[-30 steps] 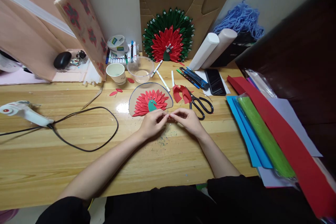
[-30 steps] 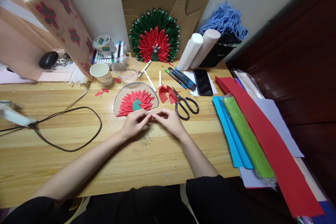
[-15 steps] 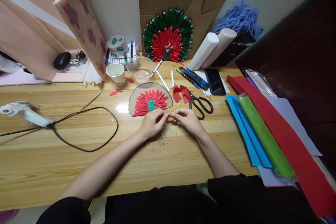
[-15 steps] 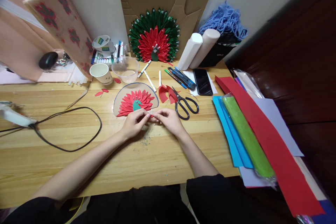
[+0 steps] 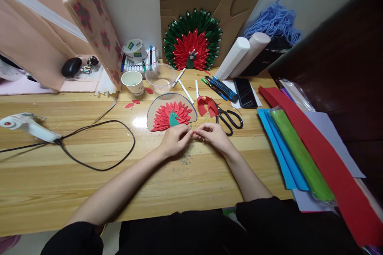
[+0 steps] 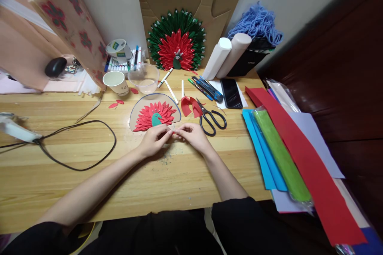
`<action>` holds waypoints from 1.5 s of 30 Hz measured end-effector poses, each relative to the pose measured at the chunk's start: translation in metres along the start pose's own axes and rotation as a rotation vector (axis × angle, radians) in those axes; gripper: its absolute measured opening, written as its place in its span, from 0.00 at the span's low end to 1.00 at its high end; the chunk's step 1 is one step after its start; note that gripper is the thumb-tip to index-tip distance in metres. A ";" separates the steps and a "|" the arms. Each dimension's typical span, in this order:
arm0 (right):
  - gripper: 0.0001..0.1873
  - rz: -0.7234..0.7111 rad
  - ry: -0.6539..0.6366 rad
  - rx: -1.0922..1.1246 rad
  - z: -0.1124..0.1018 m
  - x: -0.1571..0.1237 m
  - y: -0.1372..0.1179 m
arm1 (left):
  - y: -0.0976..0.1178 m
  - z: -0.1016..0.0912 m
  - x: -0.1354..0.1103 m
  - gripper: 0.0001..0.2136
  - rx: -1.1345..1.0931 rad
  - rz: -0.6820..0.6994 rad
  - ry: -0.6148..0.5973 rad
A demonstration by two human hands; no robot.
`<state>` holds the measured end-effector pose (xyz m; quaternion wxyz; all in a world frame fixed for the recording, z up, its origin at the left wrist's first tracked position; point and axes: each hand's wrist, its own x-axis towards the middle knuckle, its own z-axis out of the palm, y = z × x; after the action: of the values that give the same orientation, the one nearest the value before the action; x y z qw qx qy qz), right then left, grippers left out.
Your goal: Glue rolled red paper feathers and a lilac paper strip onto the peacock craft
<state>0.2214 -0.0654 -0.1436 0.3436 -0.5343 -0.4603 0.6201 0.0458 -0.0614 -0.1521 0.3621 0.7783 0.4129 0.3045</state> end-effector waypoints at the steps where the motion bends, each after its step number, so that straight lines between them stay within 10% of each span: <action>1: 0.16 0.006 0.014 0.000 0.000 0.000 -0.001 | 0.000 0.000 0.000 0.14 0.000 0.003 0.003; 13: 0.16 -0.028 0.179 0.087 -0.009 0.005 0.003 | -0.001 -0.002 -0.001 0.14 -0.045 -0.065 0.030; 45: 0.12 -0.098 0.083 0.006 -0.002 -0.002 0.000 | -0.012 0.006 0.000 0.09 -0.106 0.153 0.213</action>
<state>0.2238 -0.0667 -0.1424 0.3941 -0.5353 -0.4695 0.5811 0.0455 -0.0590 -0.1652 0.3326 0.7506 0.3719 0.4332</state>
